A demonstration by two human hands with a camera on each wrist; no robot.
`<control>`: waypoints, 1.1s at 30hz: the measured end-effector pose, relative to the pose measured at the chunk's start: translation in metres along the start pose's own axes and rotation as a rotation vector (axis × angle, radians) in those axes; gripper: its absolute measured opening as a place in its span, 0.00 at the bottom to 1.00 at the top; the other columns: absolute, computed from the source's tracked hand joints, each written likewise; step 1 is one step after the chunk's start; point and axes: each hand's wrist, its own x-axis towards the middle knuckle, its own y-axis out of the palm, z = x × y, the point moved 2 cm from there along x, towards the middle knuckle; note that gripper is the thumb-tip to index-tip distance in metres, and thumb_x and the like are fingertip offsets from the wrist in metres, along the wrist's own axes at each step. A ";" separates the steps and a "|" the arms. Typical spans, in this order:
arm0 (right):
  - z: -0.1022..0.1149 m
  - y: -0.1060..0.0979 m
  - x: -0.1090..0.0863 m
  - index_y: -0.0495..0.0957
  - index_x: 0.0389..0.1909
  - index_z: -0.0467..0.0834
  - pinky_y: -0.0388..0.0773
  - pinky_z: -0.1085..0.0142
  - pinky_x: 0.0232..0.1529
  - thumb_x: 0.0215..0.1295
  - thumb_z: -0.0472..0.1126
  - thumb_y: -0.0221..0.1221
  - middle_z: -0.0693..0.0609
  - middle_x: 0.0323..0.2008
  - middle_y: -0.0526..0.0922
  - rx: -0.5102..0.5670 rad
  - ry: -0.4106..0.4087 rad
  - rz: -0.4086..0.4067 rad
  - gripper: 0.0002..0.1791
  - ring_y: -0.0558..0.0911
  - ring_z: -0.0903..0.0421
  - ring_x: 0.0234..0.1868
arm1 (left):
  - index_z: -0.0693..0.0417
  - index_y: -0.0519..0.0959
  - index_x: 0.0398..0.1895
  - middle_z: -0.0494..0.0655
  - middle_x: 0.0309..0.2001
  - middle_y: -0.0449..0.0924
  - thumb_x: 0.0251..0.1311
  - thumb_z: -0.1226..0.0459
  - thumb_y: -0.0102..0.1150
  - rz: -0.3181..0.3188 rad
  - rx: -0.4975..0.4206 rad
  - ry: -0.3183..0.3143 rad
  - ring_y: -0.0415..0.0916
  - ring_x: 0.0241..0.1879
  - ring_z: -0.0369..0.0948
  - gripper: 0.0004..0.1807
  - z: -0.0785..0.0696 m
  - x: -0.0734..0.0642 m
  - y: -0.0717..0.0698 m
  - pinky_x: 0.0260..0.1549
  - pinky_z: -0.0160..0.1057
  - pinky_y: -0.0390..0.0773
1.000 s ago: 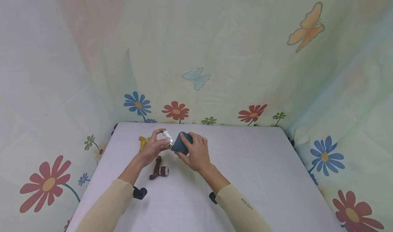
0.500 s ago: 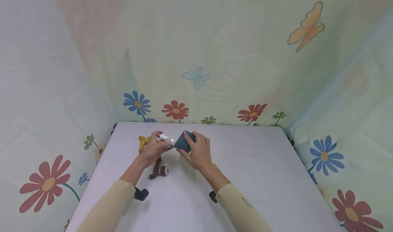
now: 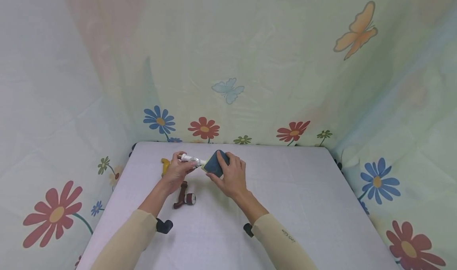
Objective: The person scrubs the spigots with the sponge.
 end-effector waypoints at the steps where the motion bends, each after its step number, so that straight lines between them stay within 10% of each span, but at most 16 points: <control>1: 0.000 0.000 0.000 0.66 0.78 0.53 0.66 0.45 0.64 0.62 0.72 0.64 0.40 0.70 0.70 0.003 -0.002 -0.001 0.49 0.70 0.41 0.68 | 0.45 0.45 0.68 0.45 0.54 0.66 0.67 0.65 0.63 -0.001 -0.002 -0.004 0.78 0.50 0.35 0.39 0.000 0.000 -0.001 0.66 0.41 0.70; 25: 0.019 -0.005 -0.005 0.64 0.78 0.55 0.67 0.50 0.67 0.51 0.64 0.77 0.43 0.72 0.68 0.078 -0.311 -0.136 0.55 0.67 0.48 0.72 | 0.51 0.46 0.79 0.46 0.53 0.74 0.73 0.60 0.58 -0.018 -0.083 0.002 0.84 0.53 0.39 0.41 0.000 0.001 -0.003 0.67 0.43 0.77; 33: 0.017 -0.008 -0.005 0.65 0.78 0.56 0.66 0.50 0.66 0.48 0.61 0.80 0.43 0.72 0.68 0.034 -0.322 -0.185 0.55 0.68 0.47 0.72 | 0.56 0.64 0.68 0.42 0.49 0.77 0.68 0.54 0.61 -0.060 0.129 -0.047 0.68 0.58 0.44 0.31 0.002 0.002 -0.004 0.63 0.50 0.57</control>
